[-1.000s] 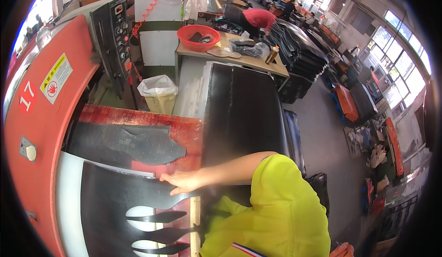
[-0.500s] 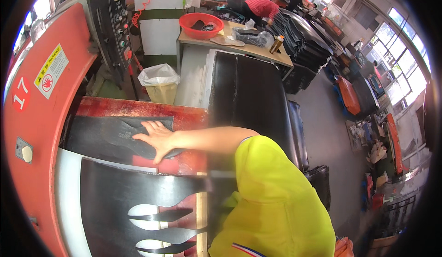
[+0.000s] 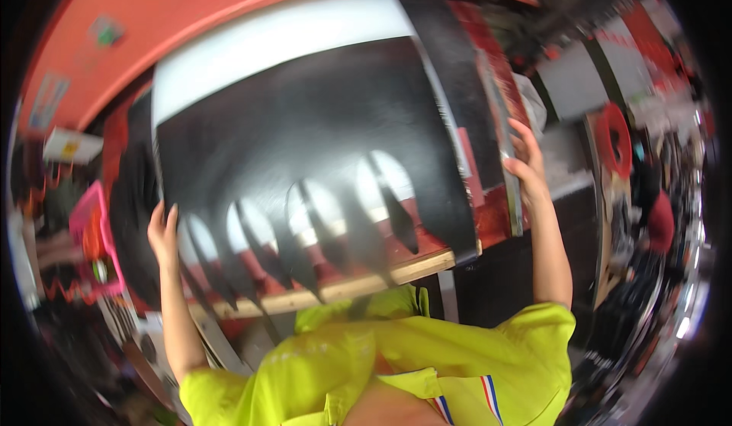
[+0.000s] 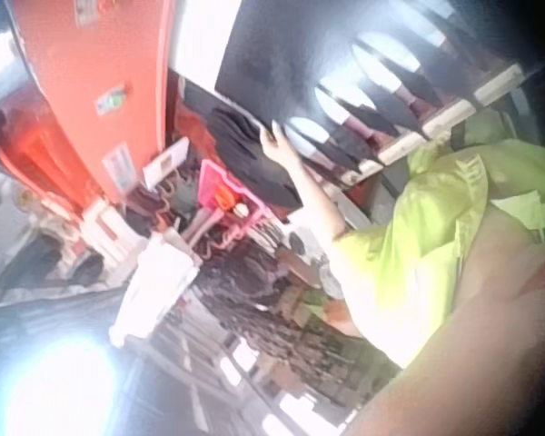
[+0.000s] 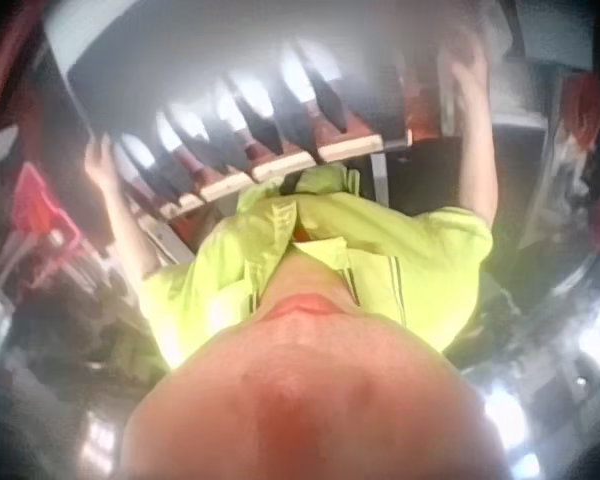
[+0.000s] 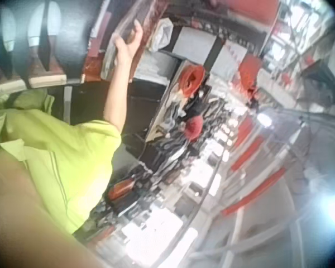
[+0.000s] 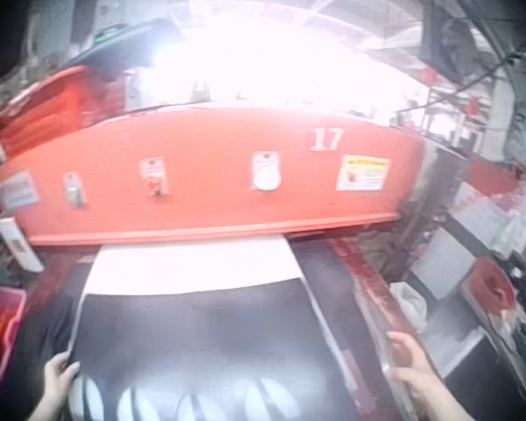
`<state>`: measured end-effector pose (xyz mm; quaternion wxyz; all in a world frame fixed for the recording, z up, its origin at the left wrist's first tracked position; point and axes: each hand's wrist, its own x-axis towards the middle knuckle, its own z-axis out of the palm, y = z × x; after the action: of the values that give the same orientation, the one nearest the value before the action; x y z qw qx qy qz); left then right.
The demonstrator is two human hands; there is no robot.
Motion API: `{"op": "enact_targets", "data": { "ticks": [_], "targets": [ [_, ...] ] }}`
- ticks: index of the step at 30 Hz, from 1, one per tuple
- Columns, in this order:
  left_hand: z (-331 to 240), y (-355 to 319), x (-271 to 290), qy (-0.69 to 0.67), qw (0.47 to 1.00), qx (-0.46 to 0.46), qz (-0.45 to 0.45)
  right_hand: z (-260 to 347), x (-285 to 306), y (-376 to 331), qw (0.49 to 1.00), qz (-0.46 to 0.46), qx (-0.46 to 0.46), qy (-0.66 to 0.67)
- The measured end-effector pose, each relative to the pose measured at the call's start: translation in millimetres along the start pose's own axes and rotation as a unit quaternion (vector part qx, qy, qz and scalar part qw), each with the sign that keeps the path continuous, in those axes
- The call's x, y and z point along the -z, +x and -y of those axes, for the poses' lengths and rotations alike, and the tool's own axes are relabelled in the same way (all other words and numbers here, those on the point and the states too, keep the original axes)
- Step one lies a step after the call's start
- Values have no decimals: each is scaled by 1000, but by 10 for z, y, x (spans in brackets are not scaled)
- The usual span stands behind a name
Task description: The person places black shoe sole pieces onto a red cutting machine, presses them through the blade, and removes the trimmed pieces. The person repeats this process for multiple sole pieces, stacking the finished pieces on the machine surface.
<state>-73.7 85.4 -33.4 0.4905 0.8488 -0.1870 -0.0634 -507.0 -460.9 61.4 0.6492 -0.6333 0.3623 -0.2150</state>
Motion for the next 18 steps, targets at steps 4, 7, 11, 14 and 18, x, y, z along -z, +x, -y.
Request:
{"op": "enact_targets", "data": {
  "ticks": [4,7,11,14,18],
  "targets": [
    [-165,-16,-133,6,999,36,-29,312,-516,-63,996,61,50,-36],
    [-279,-78,-148,125,983,130,-46,401,-1053,34,984,154,81,-33],
    [-369,-116,-140,177,982,51,-48,464,-1868,200,967,243,81,-13],
    [-393,-140,-163,188,980,24,-58,450,-2590,393,940,315,116,-66],
    [-383,-176,-212,222,971,3,-94,393,-3390,532,880,366,238,-189]
  ]
}}
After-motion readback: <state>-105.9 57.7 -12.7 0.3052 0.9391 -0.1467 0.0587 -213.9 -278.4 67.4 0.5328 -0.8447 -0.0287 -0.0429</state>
